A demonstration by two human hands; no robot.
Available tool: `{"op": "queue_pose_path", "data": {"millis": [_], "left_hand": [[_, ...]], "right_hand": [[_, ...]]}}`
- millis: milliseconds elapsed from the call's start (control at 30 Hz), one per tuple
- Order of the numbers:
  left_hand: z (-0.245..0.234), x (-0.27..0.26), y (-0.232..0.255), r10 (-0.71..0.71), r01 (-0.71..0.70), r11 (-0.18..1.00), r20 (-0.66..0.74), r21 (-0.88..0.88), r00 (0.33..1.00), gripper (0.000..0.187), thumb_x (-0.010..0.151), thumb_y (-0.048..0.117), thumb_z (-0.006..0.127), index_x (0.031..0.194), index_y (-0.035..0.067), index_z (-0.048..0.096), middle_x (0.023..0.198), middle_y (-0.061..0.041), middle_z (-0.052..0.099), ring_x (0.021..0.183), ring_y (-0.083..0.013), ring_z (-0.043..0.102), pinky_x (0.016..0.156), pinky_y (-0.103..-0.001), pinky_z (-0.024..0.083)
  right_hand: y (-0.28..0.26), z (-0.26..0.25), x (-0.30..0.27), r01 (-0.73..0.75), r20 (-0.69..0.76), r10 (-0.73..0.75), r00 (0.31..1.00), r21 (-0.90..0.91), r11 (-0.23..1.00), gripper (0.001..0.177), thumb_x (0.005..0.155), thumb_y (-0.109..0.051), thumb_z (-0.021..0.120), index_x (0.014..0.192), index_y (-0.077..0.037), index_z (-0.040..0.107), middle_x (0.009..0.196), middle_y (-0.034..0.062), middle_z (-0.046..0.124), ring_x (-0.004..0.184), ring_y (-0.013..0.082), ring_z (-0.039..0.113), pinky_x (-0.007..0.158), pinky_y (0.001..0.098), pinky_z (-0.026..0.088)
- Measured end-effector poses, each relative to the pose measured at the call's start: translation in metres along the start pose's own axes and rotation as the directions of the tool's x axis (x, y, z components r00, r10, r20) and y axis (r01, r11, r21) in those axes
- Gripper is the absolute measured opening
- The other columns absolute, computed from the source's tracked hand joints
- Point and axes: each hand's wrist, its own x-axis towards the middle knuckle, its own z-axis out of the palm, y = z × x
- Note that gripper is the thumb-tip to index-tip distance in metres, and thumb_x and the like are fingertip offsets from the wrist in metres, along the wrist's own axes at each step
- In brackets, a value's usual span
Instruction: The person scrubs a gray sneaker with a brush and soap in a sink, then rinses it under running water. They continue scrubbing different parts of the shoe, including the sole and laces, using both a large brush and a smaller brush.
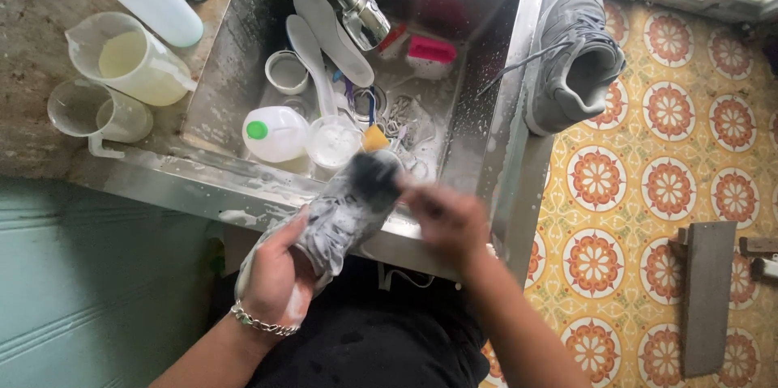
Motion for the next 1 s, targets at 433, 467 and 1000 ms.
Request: {"op": "queue_pose_path", "data": {"millis": [433, 467, 1000], "left_hand": [[-0.003, 0.005, 0.004, 0.003, 0.0, 1.0, 0.106, -0.025, 0.994, 0.075, 0.126, 0.042, 0.039, 0.174, -0.009, 0.065, 0.171, -0.031, 0.075, 0.154, -0.043, 0.07, 0.129, -0.053, 0.055], [0.0, 0.002, 0.006, -0.017, 0.023, 0.999, 0.152, -0.037, 0.988, 0.082, 0.123, 0.044, 0.037, 0.182, -0.009, 0.06, 0.181, -0.031, 0.072, 0.163, -0.0432, 0.068, 0.134, -0.051, 0.052], [0.035, 0.02, -0.007, 0.115, 0.0, 0.935, 0.303, -0.354, 0.946, 0.065, 0.112, 0.032, 0.067, 0.165, -0.005, 0.07, 0.162, -0.032, 0.078, 0.148, -0.0528, 0.075, 0.129, -0.076, 0.058]], "right_hand": [[-0.014, 0.007, -0.028, 0.073, 0.089, -0.092, 0.992, 0.203, 0.976, 0.028, 0.11, -0.02, 0.094, 0.137, -0.016, 0.093, 0.123, 0.0023, 0.097, 0.097, 0.0117, 0.094, 0.085, 0.0284, 0.077], [0.003, 0.005, -0.026, 0.054, 0.054, -0.067, 0.996, 0.204, 0.978, 0.028, 0.11, -0.017, 0.092, 0.138, -0.015, 0.093, 0.108, -0.0019, 0.098, 0.083, 0.0058, 0.09, 0.078, 0.0246, 0.075], [0.011, 0.0, -0.014, -0.254, -0.125, 0.382, 0.916, 0.557, 0.791, 0.045, 0.13, -0.025, 0.069, 0.173, -0.01, 0.072, 0.097, 0.007, 0.087, 0.082, 0.0115, 0.07, 0.077, 0.0312, 0.061]]}}
